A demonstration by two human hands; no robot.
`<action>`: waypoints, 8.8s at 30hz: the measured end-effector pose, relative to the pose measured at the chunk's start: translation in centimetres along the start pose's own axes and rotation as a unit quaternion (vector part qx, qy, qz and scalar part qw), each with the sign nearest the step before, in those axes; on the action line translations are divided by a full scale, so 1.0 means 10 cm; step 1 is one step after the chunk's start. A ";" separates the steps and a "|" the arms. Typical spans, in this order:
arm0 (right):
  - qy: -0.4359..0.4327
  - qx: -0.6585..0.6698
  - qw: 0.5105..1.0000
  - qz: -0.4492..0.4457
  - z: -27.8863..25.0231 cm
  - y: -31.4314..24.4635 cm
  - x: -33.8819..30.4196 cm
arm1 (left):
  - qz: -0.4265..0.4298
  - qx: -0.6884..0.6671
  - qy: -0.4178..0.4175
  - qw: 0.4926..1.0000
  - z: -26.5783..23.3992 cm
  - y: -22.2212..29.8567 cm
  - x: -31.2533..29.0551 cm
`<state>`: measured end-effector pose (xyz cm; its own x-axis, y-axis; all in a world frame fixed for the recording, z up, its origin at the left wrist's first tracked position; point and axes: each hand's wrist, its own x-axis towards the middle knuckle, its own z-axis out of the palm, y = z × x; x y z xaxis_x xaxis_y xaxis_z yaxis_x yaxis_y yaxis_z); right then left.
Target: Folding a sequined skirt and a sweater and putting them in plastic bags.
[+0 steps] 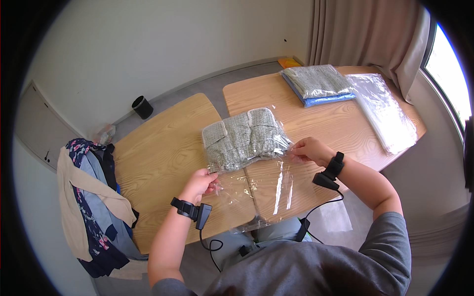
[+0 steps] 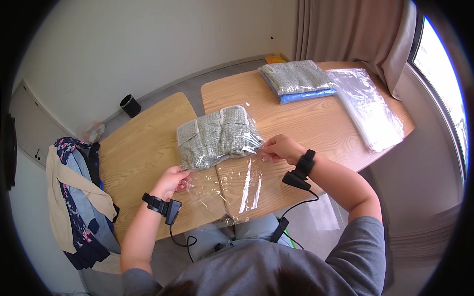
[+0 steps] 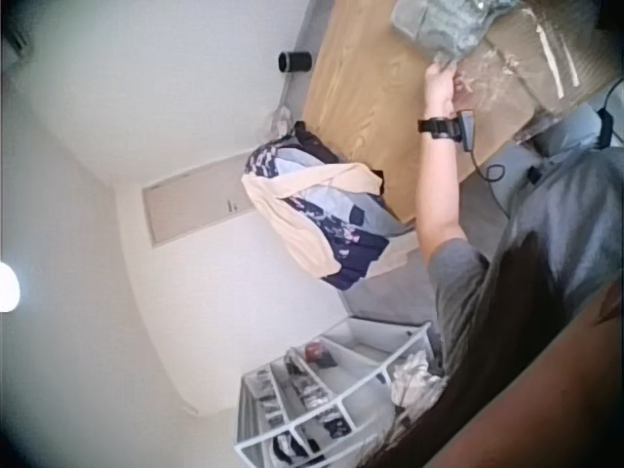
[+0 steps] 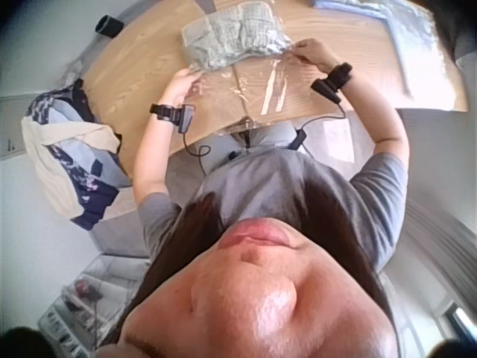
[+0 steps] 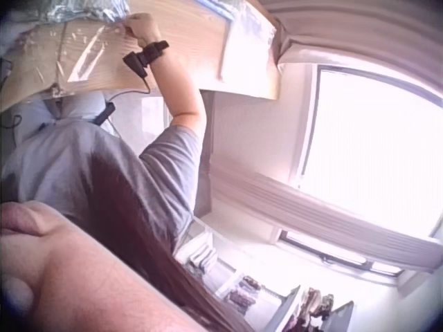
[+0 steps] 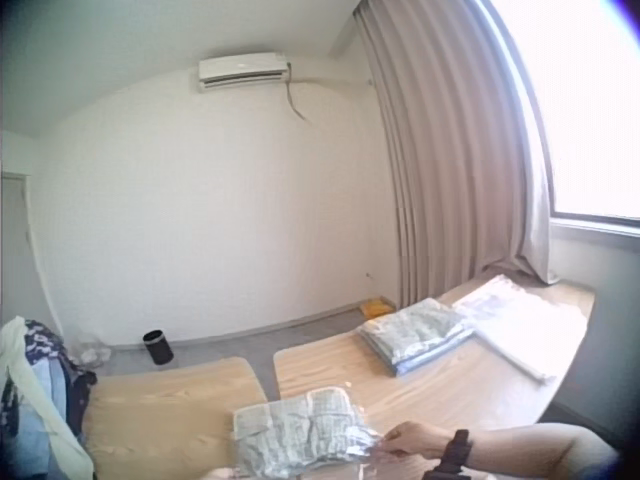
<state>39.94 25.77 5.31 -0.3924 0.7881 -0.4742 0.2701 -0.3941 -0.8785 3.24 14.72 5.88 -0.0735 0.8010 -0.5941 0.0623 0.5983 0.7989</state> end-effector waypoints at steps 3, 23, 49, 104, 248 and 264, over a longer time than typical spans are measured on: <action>0.029 -0.031 0.999 -0.020 -0.18 0.18 -0.44 | 0.020 0.104 -0.027 0.994 0.33 0.10 -0.04; 0.308 -0.508 0.681 -0.427 -0.38 1.17 -1.63 | 0.595 0.579 -0.022 0.557 0.85 0.18 -0.53; 0.112 -0.210 0.896 -0.375 -0.65 0.89 -1.67 | 0.555 0.366 -0.066 0.744 0.95 0.15 -0.50; 0.232 -0.563 0.726 -0.321 0.39 0.25 -1.27 | 0.582 0.611 -0.099 0.527 1.63 0.60 -0.27; 0.262 -0.161 0.882 -0.356 -0.37 -0.26 -1.60 | 0.236 0.071 -0.084 0.966 0.82 1.32 -0.56; 0.188 -0.007 0.982 -0.030 -0.43 0.49 -1.25 | 0.104 0.117 -0.099 0.983 0.89 0.20 -0.05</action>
<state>49.92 16.01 7.13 -0.0574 0.9294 -0.3646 0.2701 -0.3372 -0.9019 12.29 15.73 6.92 0.1587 0.8810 -0.4458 0.2845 0.3916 0.8751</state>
